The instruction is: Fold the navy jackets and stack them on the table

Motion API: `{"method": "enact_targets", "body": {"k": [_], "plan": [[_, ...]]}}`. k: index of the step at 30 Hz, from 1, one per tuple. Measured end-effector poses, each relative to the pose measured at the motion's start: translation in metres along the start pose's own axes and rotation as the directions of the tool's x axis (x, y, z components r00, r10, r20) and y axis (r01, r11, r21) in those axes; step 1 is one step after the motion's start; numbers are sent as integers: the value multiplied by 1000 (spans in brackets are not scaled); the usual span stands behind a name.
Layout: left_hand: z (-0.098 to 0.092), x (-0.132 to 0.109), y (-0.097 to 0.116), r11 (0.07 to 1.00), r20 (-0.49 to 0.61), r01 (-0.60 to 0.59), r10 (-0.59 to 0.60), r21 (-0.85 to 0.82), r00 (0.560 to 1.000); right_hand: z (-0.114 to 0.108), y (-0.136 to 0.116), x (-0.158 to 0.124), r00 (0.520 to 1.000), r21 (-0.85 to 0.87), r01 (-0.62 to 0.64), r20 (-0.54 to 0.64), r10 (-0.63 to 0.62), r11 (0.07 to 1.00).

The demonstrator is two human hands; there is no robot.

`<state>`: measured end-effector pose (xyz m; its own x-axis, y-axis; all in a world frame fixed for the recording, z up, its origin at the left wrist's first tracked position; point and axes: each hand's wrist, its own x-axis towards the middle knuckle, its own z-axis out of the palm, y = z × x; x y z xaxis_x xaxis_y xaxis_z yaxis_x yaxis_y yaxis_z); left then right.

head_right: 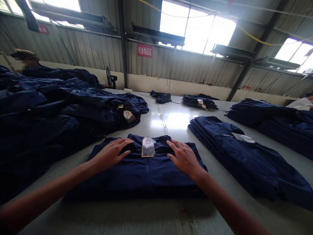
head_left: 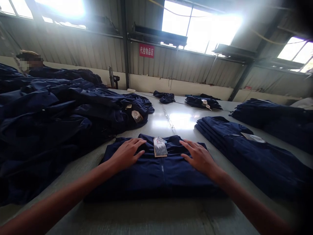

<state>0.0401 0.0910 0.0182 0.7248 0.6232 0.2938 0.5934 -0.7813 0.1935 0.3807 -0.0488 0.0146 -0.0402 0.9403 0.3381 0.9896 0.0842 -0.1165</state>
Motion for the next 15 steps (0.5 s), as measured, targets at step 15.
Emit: {"method": "enact_targets", "body": {"k": [15], "plan": [[60,30,24,986,-78,-154,148,-67,986,64,-59,46,970,363,241,-101,-219,900]]}}
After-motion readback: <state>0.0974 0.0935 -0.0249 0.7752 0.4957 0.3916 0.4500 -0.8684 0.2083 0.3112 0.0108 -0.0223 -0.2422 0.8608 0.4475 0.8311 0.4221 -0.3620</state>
